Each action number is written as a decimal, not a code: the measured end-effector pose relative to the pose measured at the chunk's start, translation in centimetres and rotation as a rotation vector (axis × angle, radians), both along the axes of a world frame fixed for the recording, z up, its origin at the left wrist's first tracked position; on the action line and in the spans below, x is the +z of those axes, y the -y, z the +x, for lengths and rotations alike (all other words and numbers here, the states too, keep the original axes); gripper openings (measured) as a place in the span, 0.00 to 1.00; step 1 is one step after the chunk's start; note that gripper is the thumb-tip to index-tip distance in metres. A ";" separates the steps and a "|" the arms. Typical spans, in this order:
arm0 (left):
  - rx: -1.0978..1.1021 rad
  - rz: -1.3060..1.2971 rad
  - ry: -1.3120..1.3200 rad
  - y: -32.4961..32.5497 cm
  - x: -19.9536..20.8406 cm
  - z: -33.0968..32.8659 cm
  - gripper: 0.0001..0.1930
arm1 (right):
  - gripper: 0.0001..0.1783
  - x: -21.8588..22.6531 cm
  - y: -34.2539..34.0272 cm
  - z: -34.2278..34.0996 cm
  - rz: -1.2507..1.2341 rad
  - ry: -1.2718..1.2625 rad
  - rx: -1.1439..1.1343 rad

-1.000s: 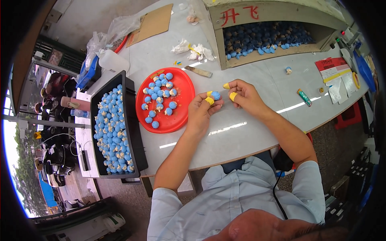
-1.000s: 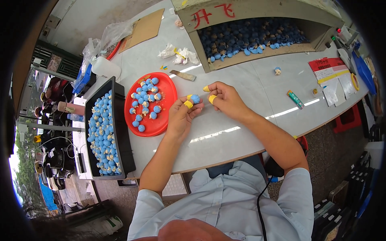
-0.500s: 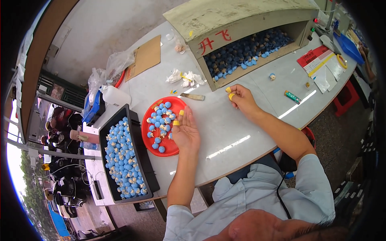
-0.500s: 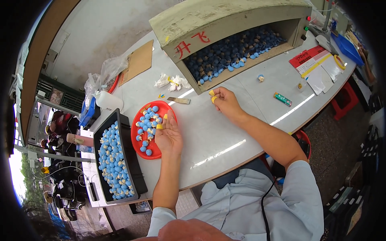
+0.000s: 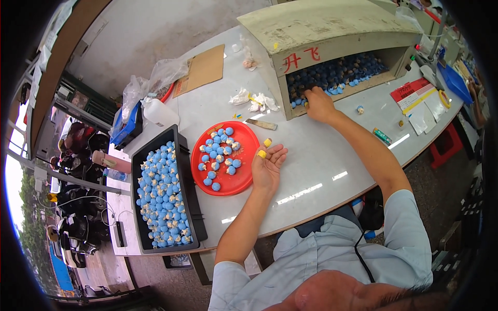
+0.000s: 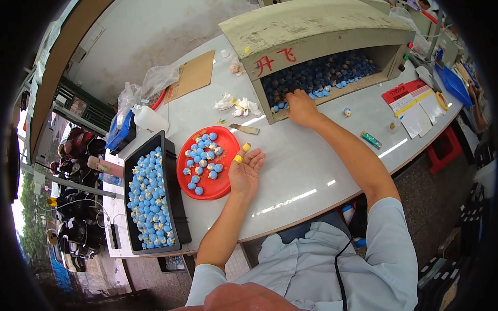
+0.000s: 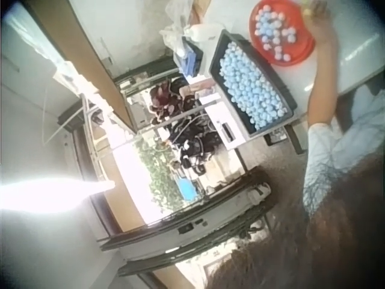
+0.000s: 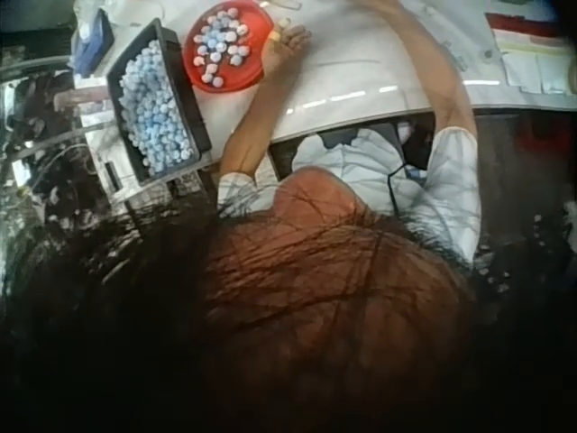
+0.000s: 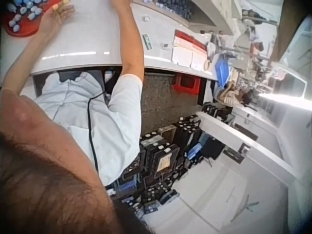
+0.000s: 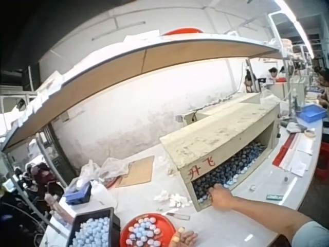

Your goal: The person applies glue to spherical components with a glue bottle, then assembles the components by hand at a factory workbench.

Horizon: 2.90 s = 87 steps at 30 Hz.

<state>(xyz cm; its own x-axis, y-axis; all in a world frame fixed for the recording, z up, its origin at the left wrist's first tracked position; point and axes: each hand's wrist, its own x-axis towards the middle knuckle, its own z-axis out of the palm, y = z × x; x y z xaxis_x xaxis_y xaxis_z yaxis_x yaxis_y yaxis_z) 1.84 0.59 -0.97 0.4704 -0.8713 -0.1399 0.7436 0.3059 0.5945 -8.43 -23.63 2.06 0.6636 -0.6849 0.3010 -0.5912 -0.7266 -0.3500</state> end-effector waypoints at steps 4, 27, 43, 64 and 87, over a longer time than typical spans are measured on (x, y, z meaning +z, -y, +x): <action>-0.010 0.017 0.017 -0.1 -0.2 0.0 0.17 | 0.17 0.7 -0.4 -0.4 -0.011 -0.006 0.028; -0.111 0.126 0.127 -0.2 -0.5 -0.3 0.16 | 0.18 -1.2 -0.1 -1.8 0.236 0.432 0.021; -0.395 0.234 0.295 0.2 0.8 -3.3 0.17 | 0.28 0.2 -13.3 -8.9 0.097 0.419 0.488; -0.370 0.365 0.349 0.0 1.0 -2.7 0.16 | 0.18 -0.6 -0.4 -19.8 0.487 0.660 -0.388; -0.423 0.329 0.346 -0.2 0.2 -2.2 0.15 | 0.10 -1.1 -11.8 -8.5 0.206 0.673 0.573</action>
<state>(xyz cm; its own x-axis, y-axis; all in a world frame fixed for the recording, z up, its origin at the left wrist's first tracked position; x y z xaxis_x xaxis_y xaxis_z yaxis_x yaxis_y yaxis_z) -0.33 0.82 -0.75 0.1609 -0.9289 -0.3336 0.5079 -0.2119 0.8349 -16.94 -11.82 1.00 0.6473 -0.3872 0.6566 0.2179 -0.7314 -0.6461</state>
